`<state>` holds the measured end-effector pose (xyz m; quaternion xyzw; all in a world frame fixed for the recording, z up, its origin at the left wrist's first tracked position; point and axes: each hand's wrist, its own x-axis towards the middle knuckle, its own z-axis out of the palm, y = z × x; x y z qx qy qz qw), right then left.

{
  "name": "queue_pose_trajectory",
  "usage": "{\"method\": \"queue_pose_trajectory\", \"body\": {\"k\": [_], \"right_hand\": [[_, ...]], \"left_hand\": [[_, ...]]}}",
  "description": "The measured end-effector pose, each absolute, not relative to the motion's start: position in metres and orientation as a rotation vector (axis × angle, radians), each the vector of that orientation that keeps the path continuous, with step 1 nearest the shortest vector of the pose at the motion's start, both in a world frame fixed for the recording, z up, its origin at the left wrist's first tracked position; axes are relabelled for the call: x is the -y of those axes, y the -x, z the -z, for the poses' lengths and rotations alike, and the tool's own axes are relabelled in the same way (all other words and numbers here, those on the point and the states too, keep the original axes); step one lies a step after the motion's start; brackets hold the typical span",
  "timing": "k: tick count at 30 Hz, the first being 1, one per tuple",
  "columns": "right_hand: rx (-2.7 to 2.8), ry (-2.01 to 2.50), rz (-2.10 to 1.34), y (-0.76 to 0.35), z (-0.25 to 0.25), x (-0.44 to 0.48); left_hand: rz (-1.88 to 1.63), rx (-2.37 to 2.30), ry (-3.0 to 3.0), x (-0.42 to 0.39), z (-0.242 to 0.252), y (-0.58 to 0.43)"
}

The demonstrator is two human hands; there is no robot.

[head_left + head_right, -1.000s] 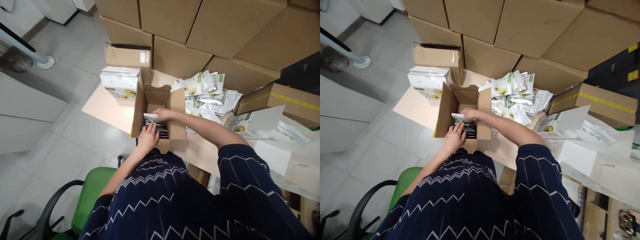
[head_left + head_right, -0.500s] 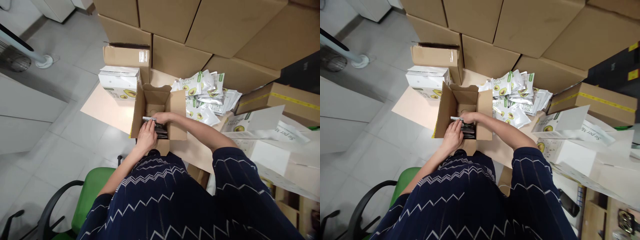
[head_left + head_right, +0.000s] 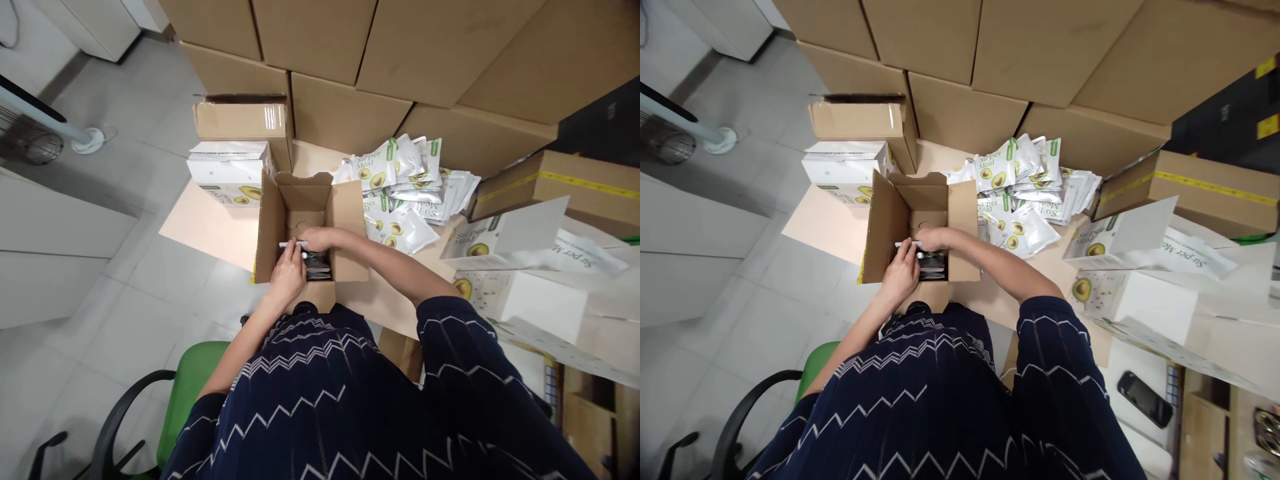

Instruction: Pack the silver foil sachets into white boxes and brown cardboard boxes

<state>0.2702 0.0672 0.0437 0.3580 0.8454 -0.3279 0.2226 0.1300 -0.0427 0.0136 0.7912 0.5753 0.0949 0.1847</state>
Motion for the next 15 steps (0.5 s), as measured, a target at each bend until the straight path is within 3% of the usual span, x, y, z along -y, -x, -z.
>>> {"method": "queue_pose_trajectory", "body": {"k": [2, 5, 8, 12, 15], "right_hand": [[-2.419, -1.052, 1.01, -0.278, -0.055, -0.062], [-2.588, -1.236, 1.443, -0.305, -0.077, -0.057], [-2.629, -1.865, 1.75, -0.349, -0.087, -0.062], [-2.325, -2.793, 1.275, -0.405, -0.06, -0.078], [-2.142, -2.551, 1.052, -0.419, -0.02, -0.073]], "left_hand": [[-0.281, -1.629, -2.22, 0.043, -0.015, -0.13], [-0.285, -1.648, -2.198, 0.044, -0.018, -0.131], [-0.273, -1.661, -2.188, 0.045, -0.019, -0.131], [-0.286, -1.654, -2.208, 0.046, -0.017, -0.131], [-0.293, -1.648, -2.223, 0.045, -0.016, -0.131]]}}
